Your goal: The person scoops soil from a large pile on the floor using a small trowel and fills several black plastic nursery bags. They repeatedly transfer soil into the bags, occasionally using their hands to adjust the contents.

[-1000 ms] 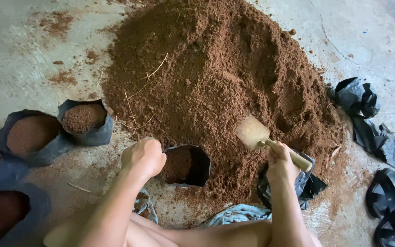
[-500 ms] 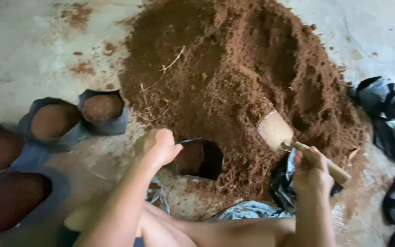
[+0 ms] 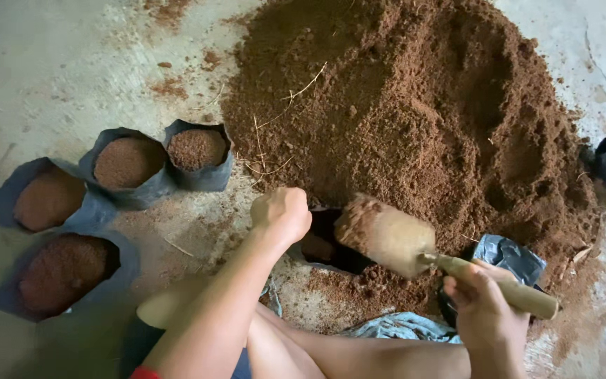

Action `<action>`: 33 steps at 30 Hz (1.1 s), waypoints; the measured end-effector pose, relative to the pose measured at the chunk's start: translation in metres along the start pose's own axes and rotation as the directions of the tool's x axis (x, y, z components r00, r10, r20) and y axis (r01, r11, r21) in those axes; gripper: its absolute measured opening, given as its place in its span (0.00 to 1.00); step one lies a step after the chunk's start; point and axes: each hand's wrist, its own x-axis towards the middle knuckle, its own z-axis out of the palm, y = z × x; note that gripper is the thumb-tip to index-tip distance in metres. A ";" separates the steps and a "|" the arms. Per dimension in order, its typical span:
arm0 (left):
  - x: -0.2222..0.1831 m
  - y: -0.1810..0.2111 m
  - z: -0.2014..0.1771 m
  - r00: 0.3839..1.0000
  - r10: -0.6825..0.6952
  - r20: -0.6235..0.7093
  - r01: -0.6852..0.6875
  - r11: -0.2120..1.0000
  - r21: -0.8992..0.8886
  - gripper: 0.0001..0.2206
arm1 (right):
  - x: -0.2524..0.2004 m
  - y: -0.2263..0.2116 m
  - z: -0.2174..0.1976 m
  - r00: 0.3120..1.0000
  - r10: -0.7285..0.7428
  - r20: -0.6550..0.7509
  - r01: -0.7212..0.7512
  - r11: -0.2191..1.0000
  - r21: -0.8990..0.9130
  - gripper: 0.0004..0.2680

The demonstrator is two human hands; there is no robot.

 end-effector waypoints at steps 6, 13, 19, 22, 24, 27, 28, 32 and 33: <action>-0.002 0.004 -0.006 0.993 -0.066 0.098 0.068 0.998 -0.014 0.08 | -0.016 -0.004 0.006 0.913 -0.070 0.403 0.328 0.712 -0.620 0.07; -0.004 0.005 -0.006 0.989 -0.087 0.121 0.085 0.996 0.024 0.08 | -0.052 -0.041 0.034 0.271 -0.513 0.814 0.960 0.088 -0.264 0.10; -0.009 0.000 -0.009 0.947 -0.216 0.239 0.232 0.972 -0.043 0.14 | -0.035 -0.034 0.050 0.251 -0.491 0.834 0.959 0.009 -0.283 0.06; -0.012 -0.003 -0.009 0.973 -0.068 0.220 0.037 0.989 0.140 0.09 | -0.036 -0.035 0.065 0.269 -0.334 0.903 0.958 0.194 -0.213 0.08; -0.013 -0.002 -0.008 0.965 -0.081 0.250 0.039 0.985 0.166 0.10 | -0.036 -0.032 0.073 0.226 -0.272 0.936 0.943 0.301 -0.140 0.07; -0.012 -0.002 -0.008 0.976 -0.082 0.201 0.057 0.990 0.129 0.06 | -0.030 -0.023 0.072 0.340 -0.124 0.932 0.862 0.438 -0.256 0.10; -0.013 -0.003 -0.008 0.978 -0.057 0.200 0.031 0.991 0.132 0.06 | -0.028 -0.021 0.071 0.300 -0.158 0.941 0.912 0.336 -0.234 0.12; -0.017 -0.002 -0.013 0.967 -0.070 0.246 0.038 0.990 0.133 0.09 | -0.025 -0.016 0.062 0.252 -0.134 0.958 0.953 0.209 -0.221 0.10; -0.014 -0.003 -0.011 0.967 -0.068 0.244 0.036 0.990 0.133 0.09 | -0.025 -0.014 0.061 0.252 -0.135 0.958 0.953 0.206 -0.222 0.10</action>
